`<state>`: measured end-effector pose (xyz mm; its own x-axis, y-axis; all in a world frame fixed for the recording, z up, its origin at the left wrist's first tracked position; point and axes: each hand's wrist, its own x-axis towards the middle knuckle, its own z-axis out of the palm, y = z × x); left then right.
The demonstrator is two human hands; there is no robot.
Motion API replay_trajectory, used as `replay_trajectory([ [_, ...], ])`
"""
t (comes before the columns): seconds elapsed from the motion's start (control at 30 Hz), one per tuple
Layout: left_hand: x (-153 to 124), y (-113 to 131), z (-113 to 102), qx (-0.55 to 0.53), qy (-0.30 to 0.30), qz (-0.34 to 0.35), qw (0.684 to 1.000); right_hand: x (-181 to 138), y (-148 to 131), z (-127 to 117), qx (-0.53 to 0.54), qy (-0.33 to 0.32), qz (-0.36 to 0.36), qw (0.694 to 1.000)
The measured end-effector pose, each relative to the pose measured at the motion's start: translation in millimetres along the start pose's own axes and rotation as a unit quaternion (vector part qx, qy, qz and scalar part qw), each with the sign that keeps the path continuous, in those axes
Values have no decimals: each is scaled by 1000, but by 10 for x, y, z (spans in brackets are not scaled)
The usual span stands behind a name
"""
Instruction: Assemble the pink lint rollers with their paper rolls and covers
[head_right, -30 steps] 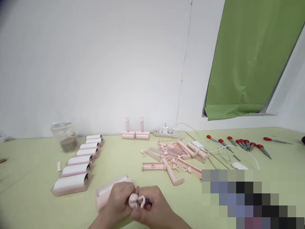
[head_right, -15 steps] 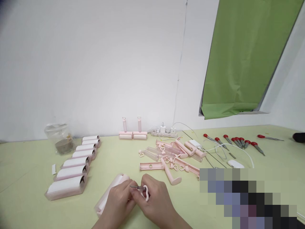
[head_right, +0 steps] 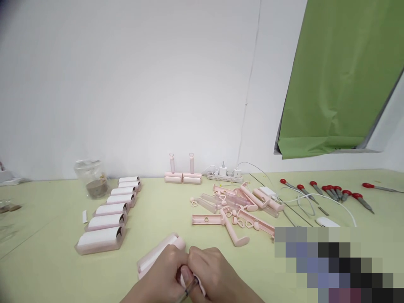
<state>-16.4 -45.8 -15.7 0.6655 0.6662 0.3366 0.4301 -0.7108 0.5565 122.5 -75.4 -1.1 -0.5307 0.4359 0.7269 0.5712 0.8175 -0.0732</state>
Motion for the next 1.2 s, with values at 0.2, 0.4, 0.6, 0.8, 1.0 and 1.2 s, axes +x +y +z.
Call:
replay_trajectory([
  [0.2,-25,-99,-93,-25,-62,48,997,95,20,-252,192,34,155,968],
  [0.4,75,-251,-285,-117,100,-78,985,509,519,-515,-5,5,348,937],
  [0.6,63,-275,-614,-227,52,-67,970,704,1175,-93,-99,-269,339,896],
  [0.8,65,-401,-748,-168,60,-164,970,784,1331,3,-164,-390,361,831],
  [1.0,-269,-611,-847,-68,64,-225,970,907,1136,-400,-129,-374,363,843],
  [1.2,-495,-775,-542,-226,66,-237,943,809,479,54,150,-225,308,912],
])
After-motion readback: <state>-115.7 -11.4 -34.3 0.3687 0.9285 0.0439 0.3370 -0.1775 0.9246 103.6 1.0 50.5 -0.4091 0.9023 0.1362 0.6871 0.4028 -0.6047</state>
